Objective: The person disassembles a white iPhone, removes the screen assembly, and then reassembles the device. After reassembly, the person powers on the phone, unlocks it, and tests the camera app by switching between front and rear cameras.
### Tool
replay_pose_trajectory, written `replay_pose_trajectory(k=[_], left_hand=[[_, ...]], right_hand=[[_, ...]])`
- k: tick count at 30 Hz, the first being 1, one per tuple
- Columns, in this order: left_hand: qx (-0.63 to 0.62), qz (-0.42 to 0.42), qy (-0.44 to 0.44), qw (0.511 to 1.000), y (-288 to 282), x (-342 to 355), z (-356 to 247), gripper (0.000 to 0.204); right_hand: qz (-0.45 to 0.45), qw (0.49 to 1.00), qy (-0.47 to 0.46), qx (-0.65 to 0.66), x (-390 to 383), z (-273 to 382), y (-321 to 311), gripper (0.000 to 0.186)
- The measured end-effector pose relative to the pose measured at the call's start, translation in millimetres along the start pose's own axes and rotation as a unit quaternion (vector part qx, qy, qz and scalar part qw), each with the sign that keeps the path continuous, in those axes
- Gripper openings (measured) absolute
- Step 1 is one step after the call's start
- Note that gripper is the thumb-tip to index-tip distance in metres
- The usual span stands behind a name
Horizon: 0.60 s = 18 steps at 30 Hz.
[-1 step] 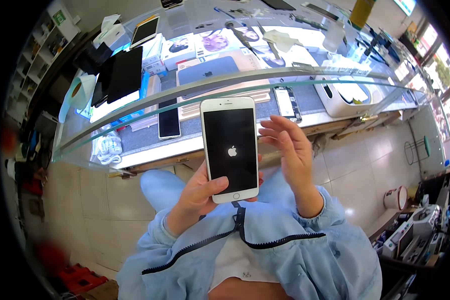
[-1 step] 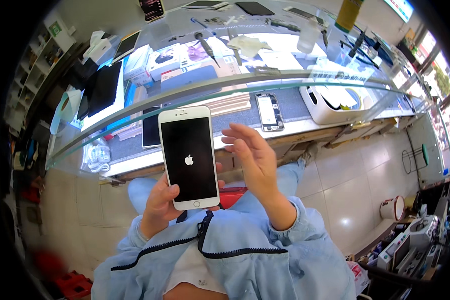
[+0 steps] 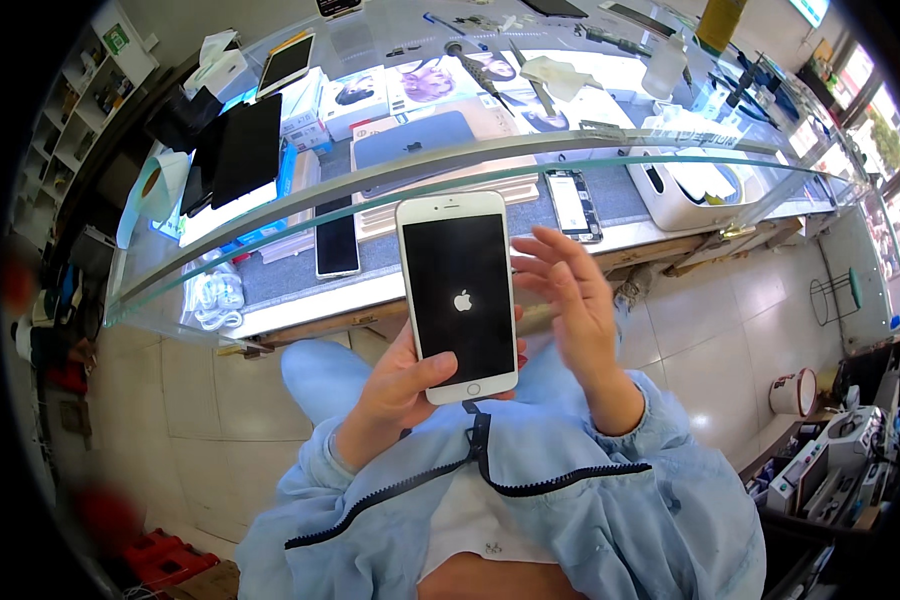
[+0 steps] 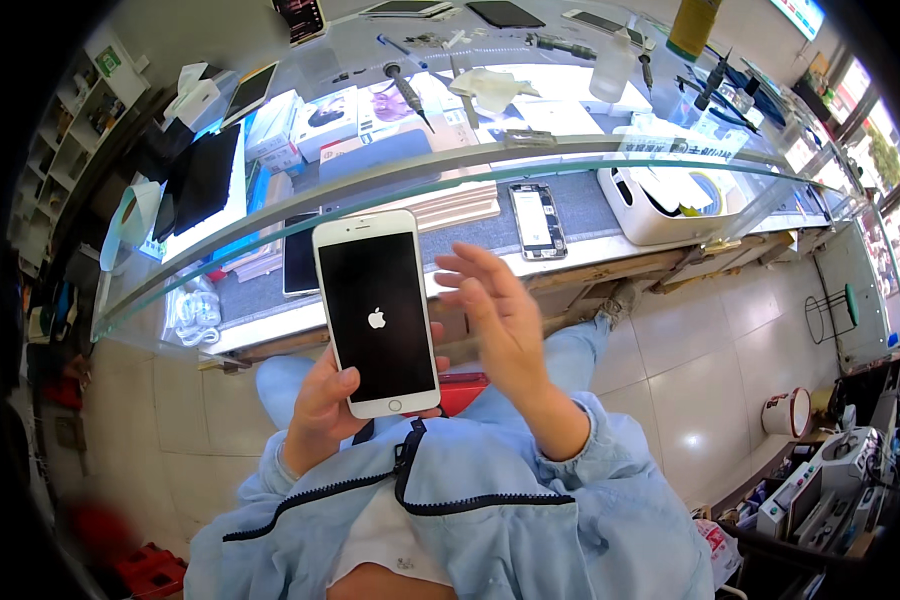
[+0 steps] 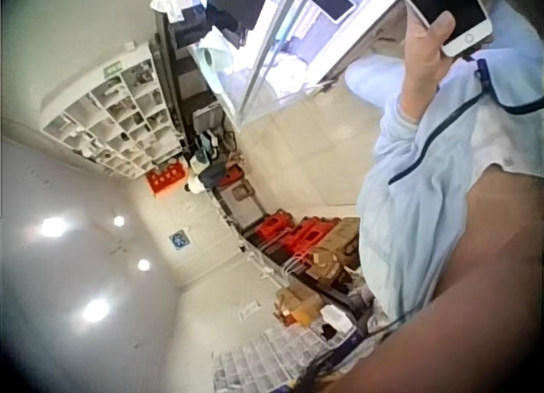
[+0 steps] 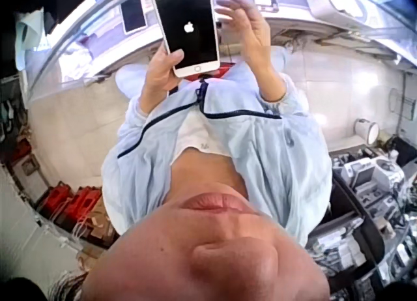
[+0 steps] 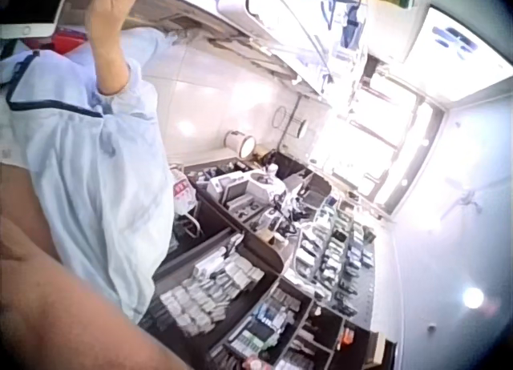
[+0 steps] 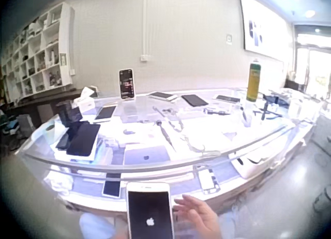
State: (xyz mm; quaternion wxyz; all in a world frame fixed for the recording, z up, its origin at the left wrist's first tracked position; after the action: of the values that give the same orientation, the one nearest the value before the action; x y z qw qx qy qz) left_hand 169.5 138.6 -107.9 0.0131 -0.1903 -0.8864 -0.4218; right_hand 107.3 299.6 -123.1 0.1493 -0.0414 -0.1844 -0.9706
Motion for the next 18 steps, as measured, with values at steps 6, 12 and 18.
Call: replay_pose_trajectory(k=[6, 12, 18], left_hand=[[0.076, -0.041, 0.054, 0.995, -18.5, -1.5, 7.8, 0.081], [-0.005, -0.069, 0.02, 0.997, -21.3, -12.7, 12.4, 0.063], [0.018, -0.133, 0.053, 0.99, -34.7, -18.2, 18.3, 0.054]], right_hand=[[0.042, 0.991, 0.058, 0.109, -21.1, -22.2, 34.4, 0.051], [-0.002, 0.979, 0.089, 0.182, -30.7, -28.2, 48.7, 0.059], [0.014, 0.986, 0.085, 0.146, -32.1, -36.5, 58.3, 0.061]])
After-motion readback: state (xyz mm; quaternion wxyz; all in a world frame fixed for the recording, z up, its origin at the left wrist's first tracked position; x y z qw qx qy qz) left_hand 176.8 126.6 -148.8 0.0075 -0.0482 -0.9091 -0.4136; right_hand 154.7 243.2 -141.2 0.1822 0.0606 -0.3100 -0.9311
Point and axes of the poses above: each hand's wrist, its own x-axis towards the middle knuckle, its own y-axis out of the palm, z = x × y, the point moved 2 cm from there along x, towards the middle knuckle, and after that the axes turned 11 degrees about y, right-handed, at the moved point
